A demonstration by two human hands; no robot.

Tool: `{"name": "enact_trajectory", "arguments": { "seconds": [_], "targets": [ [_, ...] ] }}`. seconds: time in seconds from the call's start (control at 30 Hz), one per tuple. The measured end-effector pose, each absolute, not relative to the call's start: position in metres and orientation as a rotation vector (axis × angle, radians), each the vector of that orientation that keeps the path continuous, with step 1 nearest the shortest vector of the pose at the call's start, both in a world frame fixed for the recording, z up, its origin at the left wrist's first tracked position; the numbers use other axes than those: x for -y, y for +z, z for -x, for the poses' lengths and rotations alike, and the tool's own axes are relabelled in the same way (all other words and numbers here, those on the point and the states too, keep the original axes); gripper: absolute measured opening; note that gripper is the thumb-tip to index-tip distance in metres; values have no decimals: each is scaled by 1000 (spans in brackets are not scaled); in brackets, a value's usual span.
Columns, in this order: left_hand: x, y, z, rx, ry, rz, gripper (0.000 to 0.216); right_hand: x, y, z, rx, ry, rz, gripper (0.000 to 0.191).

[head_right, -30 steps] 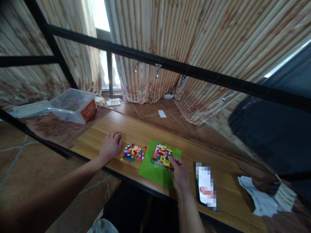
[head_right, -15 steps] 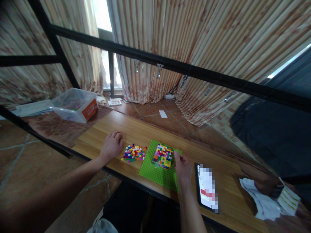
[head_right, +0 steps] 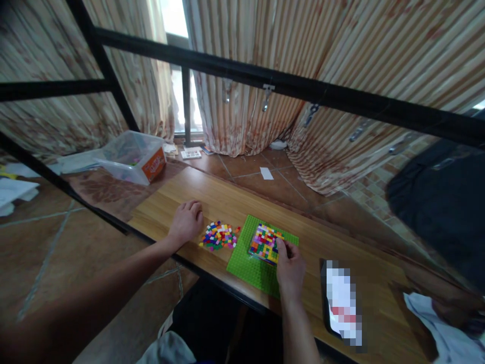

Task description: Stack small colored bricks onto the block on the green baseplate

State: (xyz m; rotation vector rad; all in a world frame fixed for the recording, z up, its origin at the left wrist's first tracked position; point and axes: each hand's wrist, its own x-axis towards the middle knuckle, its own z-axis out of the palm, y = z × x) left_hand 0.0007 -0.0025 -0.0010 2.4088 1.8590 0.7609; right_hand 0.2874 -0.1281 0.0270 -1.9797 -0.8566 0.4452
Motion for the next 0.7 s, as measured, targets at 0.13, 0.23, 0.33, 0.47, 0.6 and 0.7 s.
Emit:
{"name": "enact_trajectory", "arguments": {
  "seconds": [0.13,0.23,0.33,0.47,0.6,0.7],
  "targets": [
    [3,-1,0,-1854,770,-2406,26,130,27,-288,879,430,2033,60],
    [4,-1,0,-1859,772,-2406,25,136,28,-287,911,344,2043,64],
    [5,0,-1,-1863,763,-2402,25,144,35,-280,958,111,2002,61],
    [5,1,-1,-1863,752,-2404,27,138,55,-259,1275,-42,1807,42],
    [5,0,-1,-1871,751,-2411,26,106,71,-233,1805,38,1745,29],
    [6,0,-1,-1879,739,-2402,24,81,75,-218,2146,34,1835,28]
  ]
}}
